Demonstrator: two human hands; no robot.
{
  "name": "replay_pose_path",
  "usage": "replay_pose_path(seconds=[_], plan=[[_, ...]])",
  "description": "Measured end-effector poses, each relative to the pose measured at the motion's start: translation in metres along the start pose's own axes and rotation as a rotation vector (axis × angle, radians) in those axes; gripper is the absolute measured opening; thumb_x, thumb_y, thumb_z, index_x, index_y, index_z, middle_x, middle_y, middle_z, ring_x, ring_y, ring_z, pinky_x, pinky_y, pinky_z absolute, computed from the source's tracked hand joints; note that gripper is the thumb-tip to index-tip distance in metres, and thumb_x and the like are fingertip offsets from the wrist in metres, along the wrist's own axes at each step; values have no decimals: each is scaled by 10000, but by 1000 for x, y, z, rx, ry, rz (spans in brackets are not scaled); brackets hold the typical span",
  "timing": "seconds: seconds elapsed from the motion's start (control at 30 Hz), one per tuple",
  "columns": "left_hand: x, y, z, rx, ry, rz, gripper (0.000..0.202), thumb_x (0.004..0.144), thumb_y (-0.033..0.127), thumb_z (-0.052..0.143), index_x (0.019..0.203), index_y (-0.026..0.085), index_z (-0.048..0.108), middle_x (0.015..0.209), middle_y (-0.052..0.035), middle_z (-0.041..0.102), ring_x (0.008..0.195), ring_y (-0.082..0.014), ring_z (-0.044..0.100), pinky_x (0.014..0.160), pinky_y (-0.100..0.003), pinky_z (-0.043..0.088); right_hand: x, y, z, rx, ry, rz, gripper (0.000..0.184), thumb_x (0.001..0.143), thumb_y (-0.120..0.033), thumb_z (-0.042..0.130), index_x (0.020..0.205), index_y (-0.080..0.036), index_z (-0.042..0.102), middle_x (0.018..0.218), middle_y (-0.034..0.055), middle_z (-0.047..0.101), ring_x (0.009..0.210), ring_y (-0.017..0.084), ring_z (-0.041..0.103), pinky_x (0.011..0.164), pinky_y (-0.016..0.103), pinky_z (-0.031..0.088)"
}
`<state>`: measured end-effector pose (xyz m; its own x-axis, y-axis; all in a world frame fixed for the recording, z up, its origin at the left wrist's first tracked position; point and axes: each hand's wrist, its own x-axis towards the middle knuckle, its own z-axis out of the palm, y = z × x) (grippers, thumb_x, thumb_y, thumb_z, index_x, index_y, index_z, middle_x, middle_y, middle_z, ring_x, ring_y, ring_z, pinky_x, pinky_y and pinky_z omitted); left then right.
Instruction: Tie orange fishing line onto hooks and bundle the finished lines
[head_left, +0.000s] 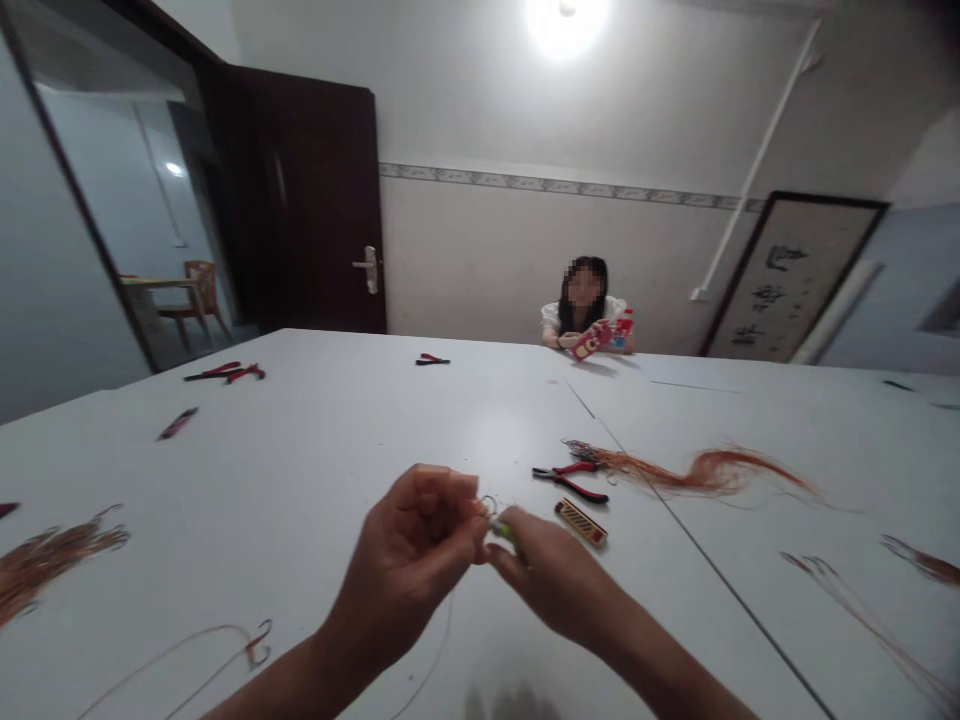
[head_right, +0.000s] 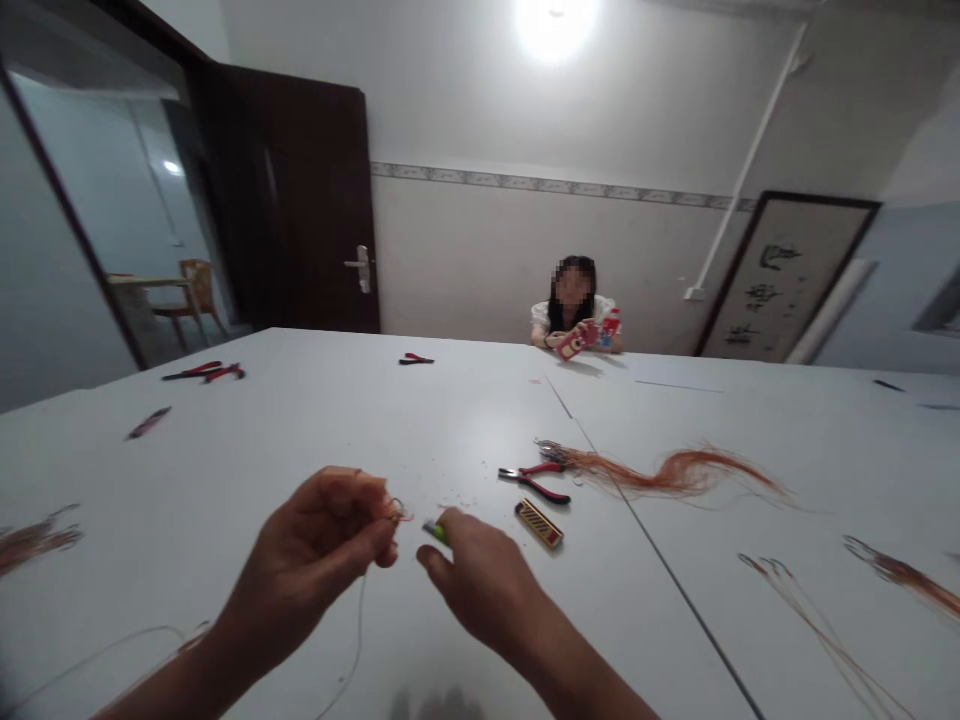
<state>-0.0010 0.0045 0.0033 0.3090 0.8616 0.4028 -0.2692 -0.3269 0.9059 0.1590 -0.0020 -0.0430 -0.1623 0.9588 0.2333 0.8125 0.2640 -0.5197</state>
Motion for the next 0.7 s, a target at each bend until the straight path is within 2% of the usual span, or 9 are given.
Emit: replay_pose_path(seconds=[0.13,0.23,0.5,0.57,0.6,0.63,0.7], plan=[[2,-1,-7,137,20,-11,131,756,154,660,831,229,582,689,47,614,581,-87,590,553,-170,512,3,17,32,-175,-137,-1,105,782,-227,531,842,-170,596,831,96,657,690,232,607,553,287,380],[2,-3,-11,188,-2,-24,103,766,197,656,831,228,583,693,37,615,584,-104,601,556,-190,524,4,19,41,-268,-180,8,127,762,-200,537,853,-159,615,816,105,663,687,242,622,544,288,401],[-1,-2,-8,209,-8,-31,79,768,227,657,813,230,592,678,33,606,568,-106,589,549,-191,522,5,7,29,-362,-142,-49,93,721,-195,621,759,-118,658,755,135,670,750,319,627,632,411,496],[-1,0,-7,203,-5,-30,74,760,222,662,798,229,599,673,34,608,553,-103,591,534,-186,521,7,6,19,-357,-87,-44,244,728,-245,652,928,-105,657,868,155,676,846,340,620,702,445,506],[-2,0,-5,196,1,-29,71,754,219,665,788,228,603,662,35,608,549,-103,591,531,-184,521,8,5,12,-356,-45,-32,384,757,-271,643,1097,-99,600,1027,184,644,988,363,575,788,475,485],[-2,1,-4,184,15,-28,71,747,214,669,777,227,607,652,37,606,546,-102,588,528,-181,520,9,4,5,-358,22,-22,524,791,-291,622,1259,-103,480,1214,208,547,1153,380,465,889,506,432],[-3,3,0,154,44,-36,69,732,211,676,756,225,613,637,40,599,542,-99,576,524,-177,516,11,3,-11,-371,244,-19,679,856,-292,557,1418,-137,210,1459,199,232,1351,366,132,1035,537,270]])
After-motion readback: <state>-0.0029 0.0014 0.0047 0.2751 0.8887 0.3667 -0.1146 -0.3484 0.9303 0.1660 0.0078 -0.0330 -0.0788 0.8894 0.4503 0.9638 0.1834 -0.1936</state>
